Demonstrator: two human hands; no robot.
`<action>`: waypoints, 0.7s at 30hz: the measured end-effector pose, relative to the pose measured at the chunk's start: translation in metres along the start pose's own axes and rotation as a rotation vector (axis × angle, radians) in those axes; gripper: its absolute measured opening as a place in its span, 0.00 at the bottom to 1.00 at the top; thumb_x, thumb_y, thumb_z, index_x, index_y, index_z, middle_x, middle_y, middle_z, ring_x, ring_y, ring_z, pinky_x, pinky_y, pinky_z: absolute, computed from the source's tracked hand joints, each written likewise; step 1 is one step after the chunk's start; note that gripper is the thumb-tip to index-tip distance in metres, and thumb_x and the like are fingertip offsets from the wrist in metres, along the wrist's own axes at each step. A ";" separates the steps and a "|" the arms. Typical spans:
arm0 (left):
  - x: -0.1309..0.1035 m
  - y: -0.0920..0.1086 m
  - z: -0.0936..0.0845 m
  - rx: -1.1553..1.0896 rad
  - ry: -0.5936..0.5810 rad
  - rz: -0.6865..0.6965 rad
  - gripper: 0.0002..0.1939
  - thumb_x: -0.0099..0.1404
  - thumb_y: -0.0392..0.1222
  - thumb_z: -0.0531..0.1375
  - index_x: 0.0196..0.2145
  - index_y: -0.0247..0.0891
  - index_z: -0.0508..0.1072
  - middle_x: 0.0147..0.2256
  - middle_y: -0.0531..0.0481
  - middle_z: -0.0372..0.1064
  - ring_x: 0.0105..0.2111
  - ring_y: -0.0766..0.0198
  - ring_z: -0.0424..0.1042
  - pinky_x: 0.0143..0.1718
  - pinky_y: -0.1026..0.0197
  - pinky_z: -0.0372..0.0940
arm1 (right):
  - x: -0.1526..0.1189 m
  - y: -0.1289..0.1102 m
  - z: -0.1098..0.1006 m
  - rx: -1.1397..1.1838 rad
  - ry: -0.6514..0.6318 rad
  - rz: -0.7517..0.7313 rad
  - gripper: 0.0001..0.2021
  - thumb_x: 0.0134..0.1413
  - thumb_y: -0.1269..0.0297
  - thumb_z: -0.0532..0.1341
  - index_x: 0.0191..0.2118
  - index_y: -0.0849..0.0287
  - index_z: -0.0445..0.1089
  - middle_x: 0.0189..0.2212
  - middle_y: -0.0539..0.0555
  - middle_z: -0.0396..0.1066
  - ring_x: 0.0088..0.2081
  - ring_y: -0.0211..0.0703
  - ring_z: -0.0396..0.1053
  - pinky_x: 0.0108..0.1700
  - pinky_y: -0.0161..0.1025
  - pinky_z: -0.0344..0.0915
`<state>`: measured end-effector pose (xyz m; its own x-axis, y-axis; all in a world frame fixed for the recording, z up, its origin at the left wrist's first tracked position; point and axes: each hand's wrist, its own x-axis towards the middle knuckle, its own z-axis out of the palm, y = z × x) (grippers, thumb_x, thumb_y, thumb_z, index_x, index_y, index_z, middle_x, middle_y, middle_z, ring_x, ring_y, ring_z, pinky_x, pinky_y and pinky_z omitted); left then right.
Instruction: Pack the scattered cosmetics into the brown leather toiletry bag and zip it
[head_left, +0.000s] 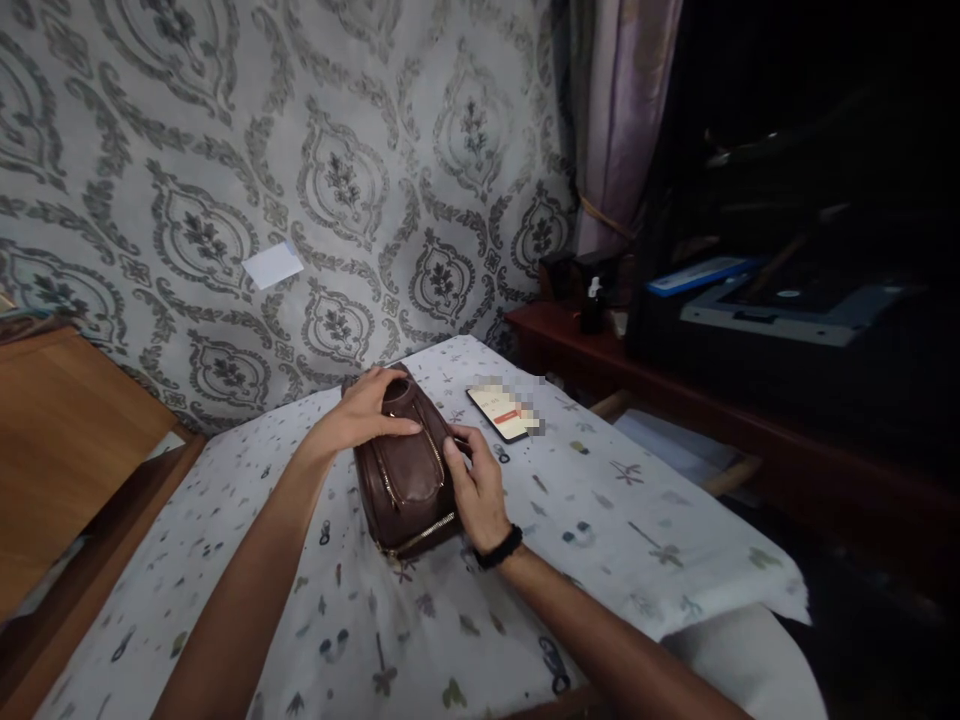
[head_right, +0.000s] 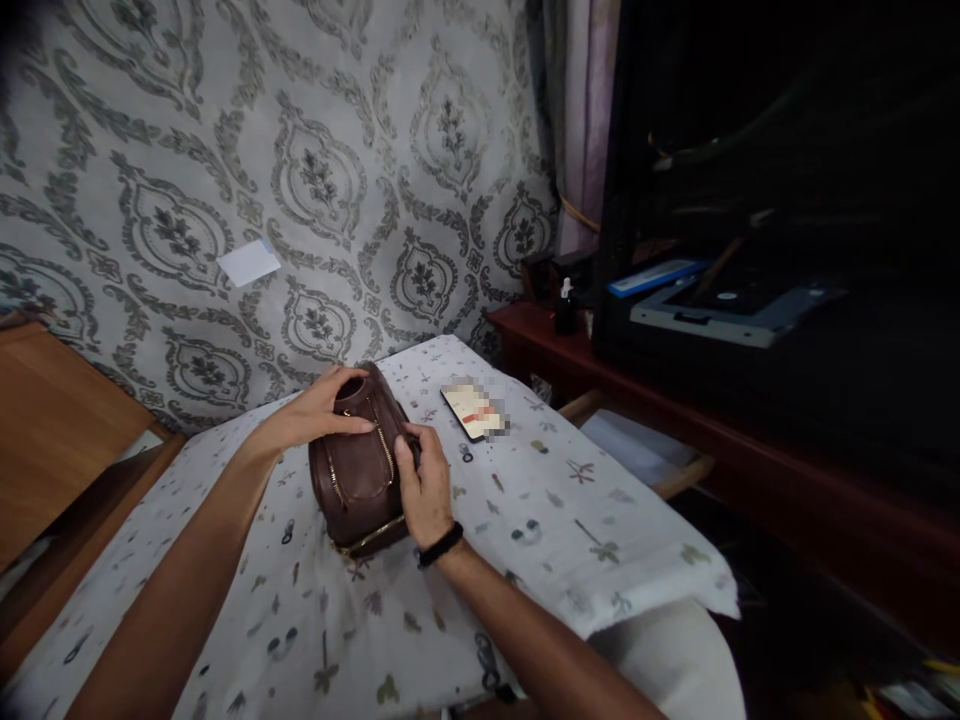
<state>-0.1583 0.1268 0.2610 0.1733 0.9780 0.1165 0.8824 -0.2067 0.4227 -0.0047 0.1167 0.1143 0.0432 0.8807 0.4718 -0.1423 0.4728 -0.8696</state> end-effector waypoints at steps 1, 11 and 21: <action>0.000 0.000 -0.001 -0.005 -0.012 -0.001 0.35 0.51 0.56 0.67 0.55 0.42 0.67 0.50 0.44 0.63 0.53 0.47 0.64 0.50 0.51 0.63 | 0.000 0.000 0.000 0.004 0.002 0.006 0.15 0.63 0.52 0.53 0.44 0.58 0.66 0.41 0.57 0.72 0.45 0.47 0.69 0.49 0.47 0.66; -0.011 0.006 0.004 0.113 0.045 -0.006 0.39 0.53 0.56 0.65 0.59 0.39 0.62 0.54 0.40 0.61 0.58 0.44 0.59 0.57 0.46 0.58 | 0.002 -0.001 -0.002 0.044 0.001 0.019 0.15 0.60 0.52 0.55 0.43 0.58 0.67 0.40 0.56 0.72 0.43 0.46 0.70 0.47 0.45 0.66; -0.042 0.020 0.033 0.344 0.119 0.016 0.56 0.49 0.54 0.70 0.67 0.46 0.45 0.65 0.39 0.47 0.64 0.40 0.47 0.61 0.40 0.49 | 0.003 -0.005 -0.003 0.006 -0.014 -0.008 0.13 0.62 0.54 0.54 0.43 0.58 0.67 0.39 0.55 0.72 0.42 0.45 0.70 0.47 0.44 0.67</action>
<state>-0.1333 0.0825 0.2350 0.1537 0.9602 0.2333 0.9791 -0.1799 0.0953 -0.0008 0.1168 0.1193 0.0306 0.8761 0.4811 -0.1482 0.4800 -0.8647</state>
